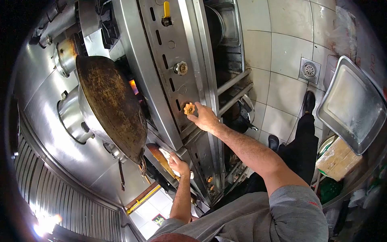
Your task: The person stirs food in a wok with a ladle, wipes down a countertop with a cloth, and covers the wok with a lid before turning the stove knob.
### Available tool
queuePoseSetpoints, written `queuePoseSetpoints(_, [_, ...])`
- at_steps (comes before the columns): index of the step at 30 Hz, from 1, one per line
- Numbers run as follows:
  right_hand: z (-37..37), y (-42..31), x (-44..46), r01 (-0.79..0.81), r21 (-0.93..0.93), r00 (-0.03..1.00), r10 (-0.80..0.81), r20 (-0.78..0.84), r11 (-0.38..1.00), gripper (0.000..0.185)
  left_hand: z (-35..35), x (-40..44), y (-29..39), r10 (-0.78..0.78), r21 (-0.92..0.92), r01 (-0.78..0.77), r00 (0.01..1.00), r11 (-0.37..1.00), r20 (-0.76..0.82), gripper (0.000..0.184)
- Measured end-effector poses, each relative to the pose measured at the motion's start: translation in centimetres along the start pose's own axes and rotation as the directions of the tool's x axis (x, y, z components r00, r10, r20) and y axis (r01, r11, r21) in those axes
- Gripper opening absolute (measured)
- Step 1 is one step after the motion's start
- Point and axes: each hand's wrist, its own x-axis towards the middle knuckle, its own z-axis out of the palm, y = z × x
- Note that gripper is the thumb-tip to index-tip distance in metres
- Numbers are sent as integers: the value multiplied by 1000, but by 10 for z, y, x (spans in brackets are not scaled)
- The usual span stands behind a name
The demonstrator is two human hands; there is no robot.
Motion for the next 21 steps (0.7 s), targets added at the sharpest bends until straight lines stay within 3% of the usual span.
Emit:
queuePoseSetpoints(10, [5,-6,5,50,112,999,-50,-1,992,60,0,-1,5,-9,-12,9,1000,1000,10,44])
queuePoseSetpoints(13, [7,-6,5,81,99,997,-80,-16,992,57,4,-1,0,-18,-79,16,1000,997,-22,43])
queuePoseSetpoints(21, [0,-9,5,81,68,996,-84,41,994,55,3,0,0,-5,-36,4,1000,999,-24,44])
